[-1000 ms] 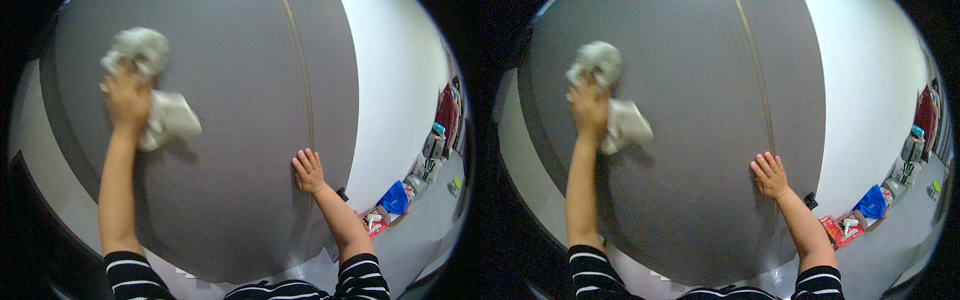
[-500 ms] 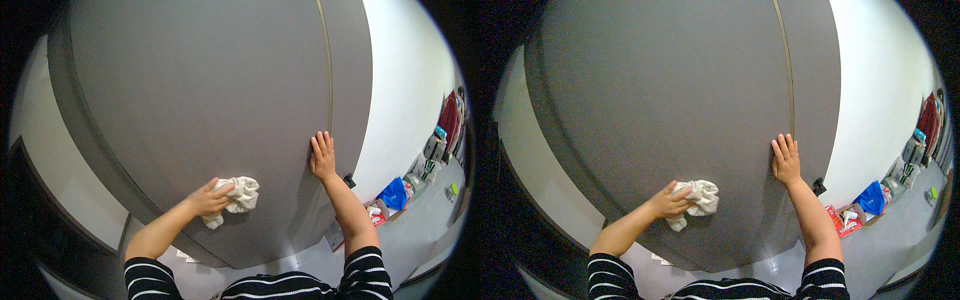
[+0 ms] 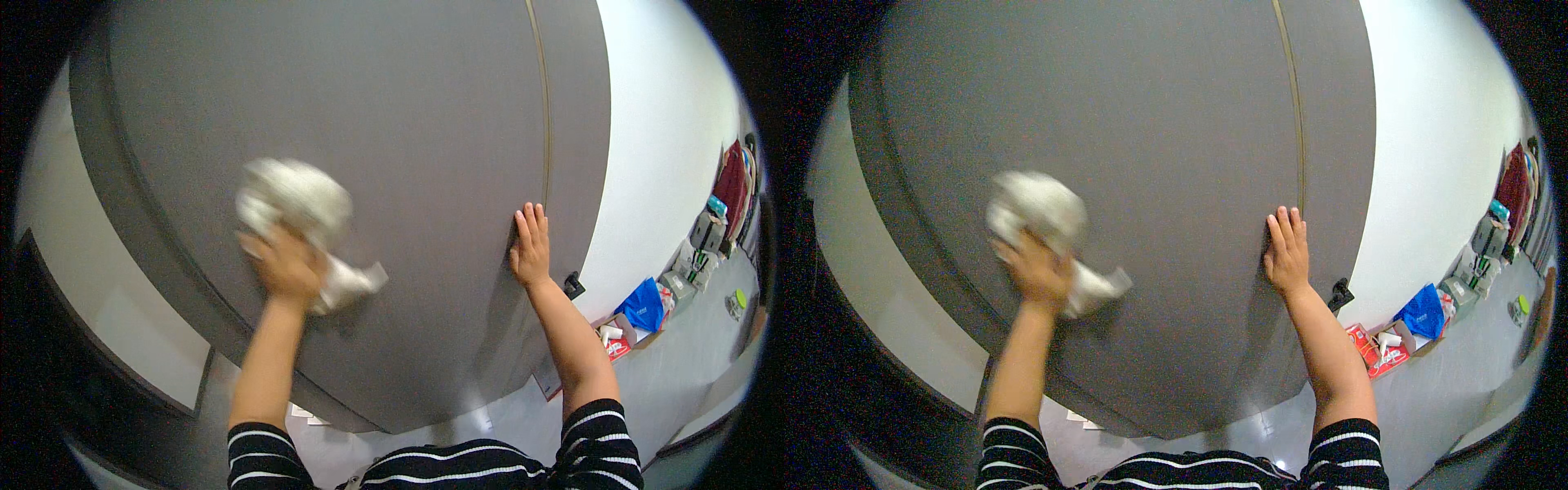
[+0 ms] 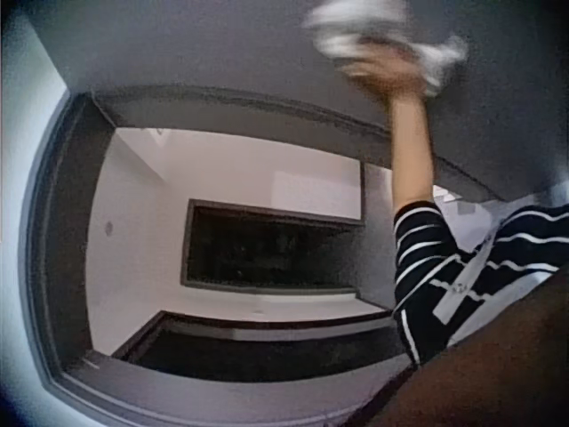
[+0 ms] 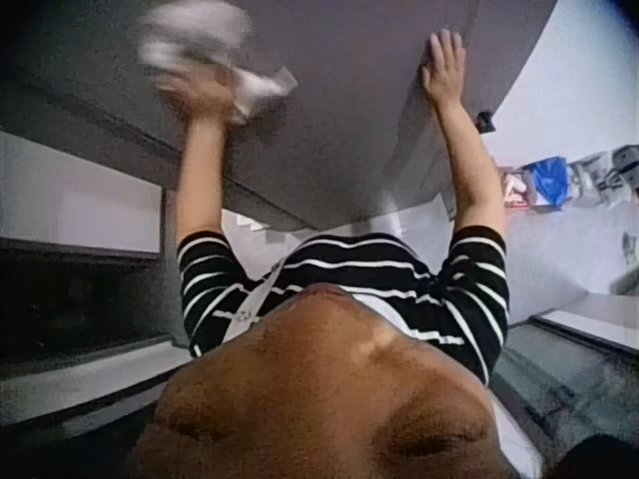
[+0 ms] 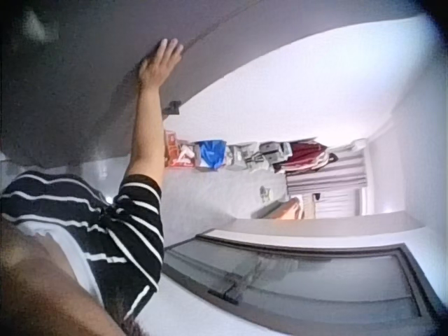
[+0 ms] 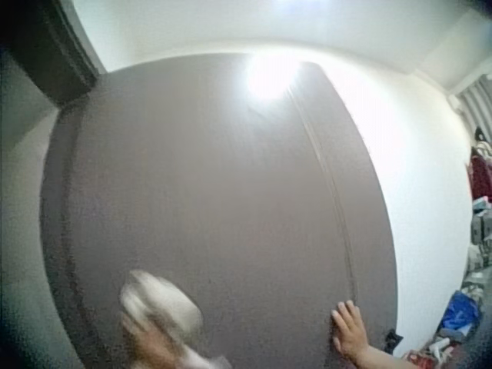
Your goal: The person wipes the surface of a grey door with a white cloth. They clean the door's flat panels and the vertical frame, moving the cloth in circular and vertical motions. The person also wipes the glass panel on the door.
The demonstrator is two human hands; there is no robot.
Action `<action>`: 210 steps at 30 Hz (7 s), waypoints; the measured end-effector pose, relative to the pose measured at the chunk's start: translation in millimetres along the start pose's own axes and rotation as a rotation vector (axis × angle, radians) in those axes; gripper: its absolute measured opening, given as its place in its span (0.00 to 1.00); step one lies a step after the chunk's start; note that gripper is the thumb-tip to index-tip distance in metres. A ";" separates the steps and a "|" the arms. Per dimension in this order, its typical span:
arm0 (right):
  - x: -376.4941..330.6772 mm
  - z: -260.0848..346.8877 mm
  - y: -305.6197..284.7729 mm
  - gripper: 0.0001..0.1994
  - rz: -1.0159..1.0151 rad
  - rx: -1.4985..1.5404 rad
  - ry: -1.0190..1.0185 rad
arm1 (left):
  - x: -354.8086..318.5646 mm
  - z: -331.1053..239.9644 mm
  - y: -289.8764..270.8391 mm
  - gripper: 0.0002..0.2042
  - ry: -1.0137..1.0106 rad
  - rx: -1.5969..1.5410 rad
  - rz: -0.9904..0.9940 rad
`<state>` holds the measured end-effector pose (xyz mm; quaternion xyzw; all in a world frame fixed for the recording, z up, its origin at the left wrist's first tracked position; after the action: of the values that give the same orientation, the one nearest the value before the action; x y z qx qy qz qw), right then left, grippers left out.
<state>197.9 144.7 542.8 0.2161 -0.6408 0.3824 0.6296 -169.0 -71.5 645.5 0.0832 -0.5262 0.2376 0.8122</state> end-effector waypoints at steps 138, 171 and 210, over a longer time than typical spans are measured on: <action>216.6 -122.6 -72.3 0.28 -0.397 0.022 -0.272 | 45.8 -326.4 28.0 0.29 0.148 -0.343 0.034; 243.8 14.3 -42.6 0.22 -0.275 0.379 -0.976 | 141.8 -376.5 41.5 0.34 0.073 -0.395 0.190; 418.0 16.5 -70.2 0.24 -0.544 0.015 -0.524 | 140.1 -392.3 52.5 0.36 0.090 -0.256 0.090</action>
<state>192.9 174.5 965.8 0.4736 -0.6964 0.1376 0.5213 172.6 167.3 595.1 -0.0557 -0.5186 0.2083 0.8274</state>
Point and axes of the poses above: each hand's wrist, its own x-axis towards the middle knuckle, its own y-axis out of the palm, z = x × y, the point moved 5 cm from there along x, towards the middle knuckle, and after that the axes turned 5 degrees about y, right-handed, at the moved point
